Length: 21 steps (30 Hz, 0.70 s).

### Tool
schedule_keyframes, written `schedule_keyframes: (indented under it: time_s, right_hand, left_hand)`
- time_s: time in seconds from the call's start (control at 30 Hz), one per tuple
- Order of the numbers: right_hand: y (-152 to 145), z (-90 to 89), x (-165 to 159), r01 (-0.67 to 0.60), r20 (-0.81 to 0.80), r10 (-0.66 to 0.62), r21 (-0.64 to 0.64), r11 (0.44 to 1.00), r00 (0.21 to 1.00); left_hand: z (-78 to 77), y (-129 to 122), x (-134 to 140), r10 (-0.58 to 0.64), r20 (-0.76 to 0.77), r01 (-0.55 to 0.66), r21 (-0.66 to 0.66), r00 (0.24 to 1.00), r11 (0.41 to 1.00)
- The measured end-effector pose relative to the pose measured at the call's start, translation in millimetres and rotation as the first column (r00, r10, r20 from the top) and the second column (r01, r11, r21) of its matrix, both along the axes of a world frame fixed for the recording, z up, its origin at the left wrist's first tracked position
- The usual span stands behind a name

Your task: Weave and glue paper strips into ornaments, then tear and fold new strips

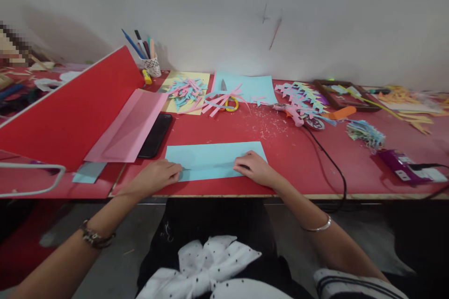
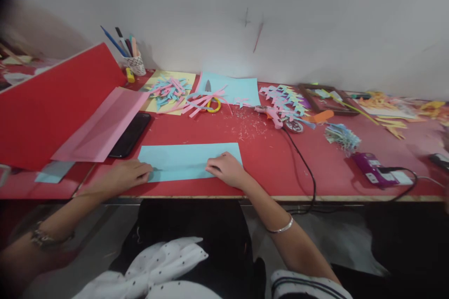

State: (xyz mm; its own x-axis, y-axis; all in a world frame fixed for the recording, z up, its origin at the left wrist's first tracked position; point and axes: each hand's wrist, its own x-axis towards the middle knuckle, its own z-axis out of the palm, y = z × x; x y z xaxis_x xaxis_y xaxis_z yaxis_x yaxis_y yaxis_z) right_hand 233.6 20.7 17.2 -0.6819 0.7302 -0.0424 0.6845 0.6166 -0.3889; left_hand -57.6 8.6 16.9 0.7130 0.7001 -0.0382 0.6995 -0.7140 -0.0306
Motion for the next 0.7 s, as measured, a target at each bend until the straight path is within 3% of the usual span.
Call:
schedule_keyframes:
  time_s: [0.13, 0.23, 0.4, 0.47, 0.57, 0.63, 0.7]
  right_hand:
    - [0, -1.3, 6, 0.000, -0.027, 0.000, -0.001, 1.000, 1.000]
    - [1, -2.1, 10, 0.017, -0.009, -0.016, 0.055, 0.998, 1.000]
    - [-3, 3.8, 10, 0.053, 0.089, -0.072, 0.196, 0.979, 0.993]
    - [-9, 6.1, 2, 0.117, 0.129, -0.155, 0.264, 0.957, 0.980]
    - [-22, 4.1, -27, 0.294, 0.103, -0.349, 0.355, 0.887, 0.931]
    - [-29, -0.8, -50, 0.388, 0.007, -0.421, 0.374, 0.842, 0.907]
    - [-33, -5.9, -68, 0.419, -0.059, -0.429, 0.363, 0.832, 0.902]
  left_hand:
    - [-2.0, -1, -16, 0.088, 0.023, -0.089, 0.022, 0.996, 0.996]
    - [4.4, -2, -18, 0.108, 0.028, -0.111, 0.146, 0.994, 0.983]
    - [11.1, -5, 7, 0.223, 0.146, -0.263, 0.384, 0.964, 0.885]
    - [2.5, -12, 23, 0.215, 0.210, -0.278, 0.348, 0.954, 0.895]
    - [-15.6, -28, 45, 0.038, 0.204, -0.086, 0.235, 0.978, 0.968]
    - [-23.9, -36, 53, 0.056, 0.190, -0.094, 0.196, 0.980, 0.976]
    - [-26.7, -42, 55, 0.117, 0.171, -0.146, 0.168, 0.978, 0.975]
